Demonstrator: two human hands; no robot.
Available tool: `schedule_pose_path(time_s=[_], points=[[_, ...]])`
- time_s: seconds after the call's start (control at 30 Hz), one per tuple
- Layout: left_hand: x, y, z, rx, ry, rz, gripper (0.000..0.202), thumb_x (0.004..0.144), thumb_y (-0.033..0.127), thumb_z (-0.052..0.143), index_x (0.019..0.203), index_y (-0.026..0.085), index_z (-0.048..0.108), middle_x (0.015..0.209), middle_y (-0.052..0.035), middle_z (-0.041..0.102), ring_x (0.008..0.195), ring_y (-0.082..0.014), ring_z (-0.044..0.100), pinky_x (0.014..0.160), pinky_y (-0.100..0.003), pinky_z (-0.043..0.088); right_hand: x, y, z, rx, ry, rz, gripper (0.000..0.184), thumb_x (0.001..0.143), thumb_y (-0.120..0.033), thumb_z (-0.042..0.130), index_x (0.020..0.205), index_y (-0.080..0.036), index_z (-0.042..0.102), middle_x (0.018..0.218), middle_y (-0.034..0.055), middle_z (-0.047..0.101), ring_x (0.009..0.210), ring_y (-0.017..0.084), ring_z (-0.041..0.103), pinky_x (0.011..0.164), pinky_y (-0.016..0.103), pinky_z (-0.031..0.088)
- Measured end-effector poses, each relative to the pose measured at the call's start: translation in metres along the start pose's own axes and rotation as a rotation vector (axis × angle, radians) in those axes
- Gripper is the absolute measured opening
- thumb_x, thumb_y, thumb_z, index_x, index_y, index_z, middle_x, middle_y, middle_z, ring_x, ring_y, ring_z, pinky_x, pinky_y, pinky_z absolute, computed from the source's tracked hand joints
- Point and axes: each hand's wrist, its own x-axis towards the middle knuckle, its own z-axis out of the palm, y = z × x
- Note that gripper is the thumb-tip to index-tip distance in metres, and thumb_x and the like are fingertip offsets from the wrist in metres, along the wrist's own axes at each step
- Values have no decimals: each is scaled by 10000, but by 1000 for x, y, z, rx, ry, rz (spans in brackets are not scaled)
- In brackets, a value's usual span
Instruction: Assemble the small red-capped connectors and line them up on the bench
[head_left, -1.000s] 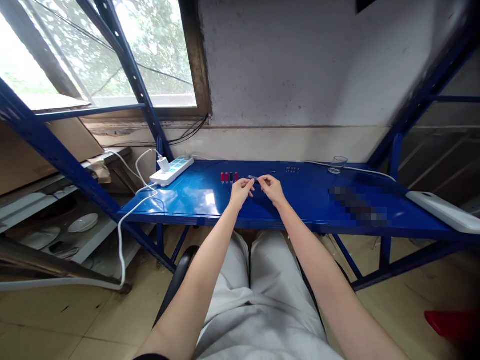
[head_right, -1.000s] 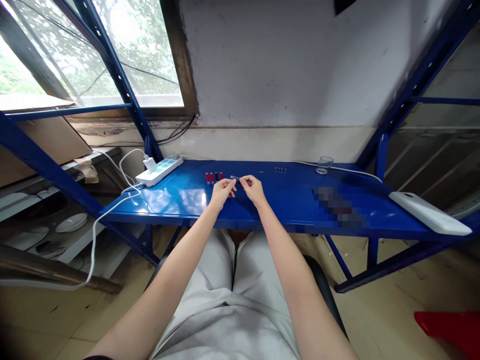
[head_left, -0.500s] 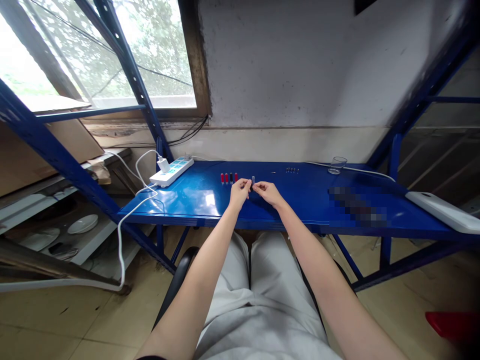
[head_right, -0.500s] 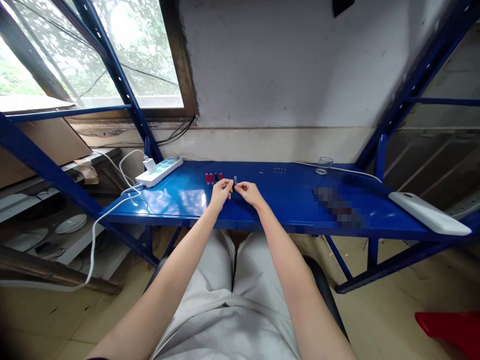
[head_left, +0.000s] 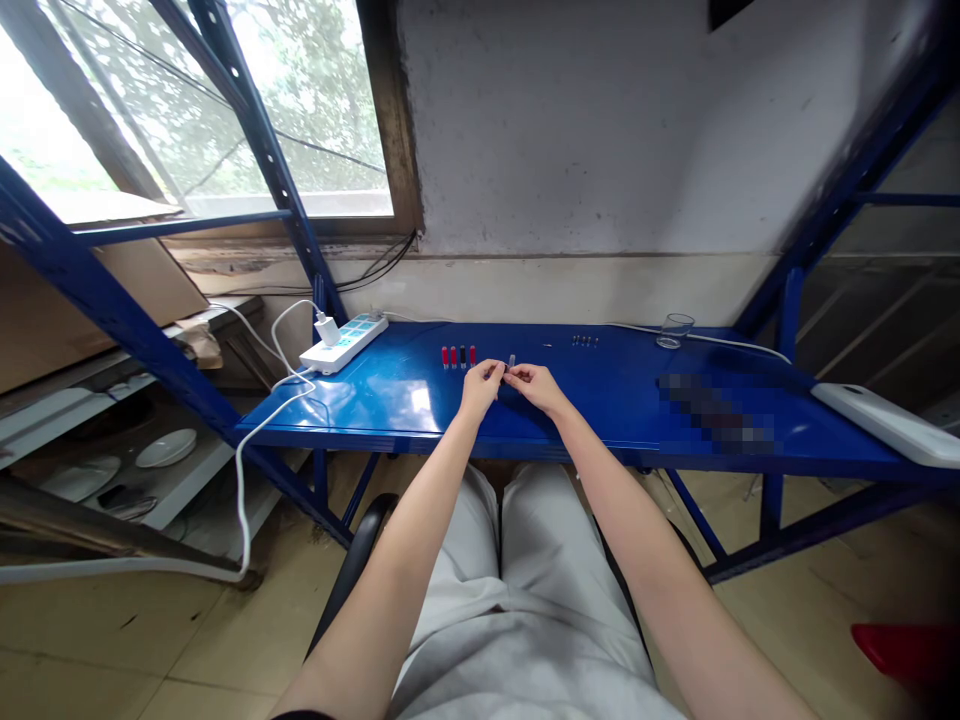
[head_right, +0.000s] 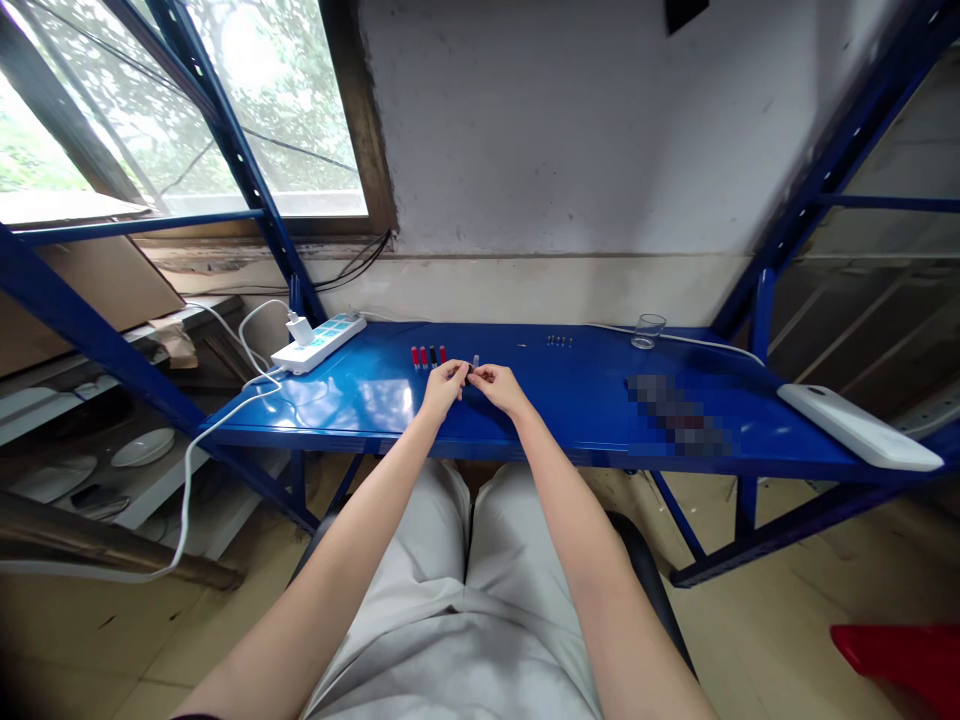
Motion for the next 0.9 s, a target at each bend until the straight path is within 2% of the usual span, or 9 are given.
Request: schedule_pose_path(time_s=[0.23,0.43,0.6,0.7,0.8,0.9], points=[[-4,9,0,-16,5,-31,230,762,330,539,829,156,674,719,-32,630,436,-61,445,431,-197,360,0,4,0,-42,-7,-37,378,626,-525,627,669,-152,580,645,26,584,581,127,501,583,271,406],[-3,10,-1,-2,155,-34,210,765,336,540,816,173,664,708,-32,622,568,-103,522,525,-201,397,0,2,-1,-257,195,-36,310,668,-475,589,684,-165,580,650,46,599,596,149,515,594,286,412],[-3,7,-1,100,62,14,286,802,383,472,746,166,649,624,-7,576,520,-91,498,512,-198,377,5,7,-6,-227,312,-47,291,698,-456,563,671,-167,578,651,59,606,597,159,527,590,286,422],[-5,9,0,125,3,31,332,806,426,456,731,169,652,599,-4,569,495,-90,486,497,-200,368,15,15,-21,-235,330,-5,302,689,-461,570,670,-160,593,654,62,619,592,165,543,578,285,421],[-6,11,0,143,-26,15,347,803,442,457,705,172,652,596,-9,577,488,-94,488,489,-206,364,30,25,-46,-365,352,71,273,661,-427,594,656,-155,611,653,63,634,602,174,562,593,292,418],[-7,12,-1,157,-38,7,360,807,450,449,693,174,650,602,-15,584,493,-100,495,486,-212,363,47,38,-72,-477,303,163,247,648,-399,601,642,-154,627,616,53,629,564,164,556,548,277,403]])
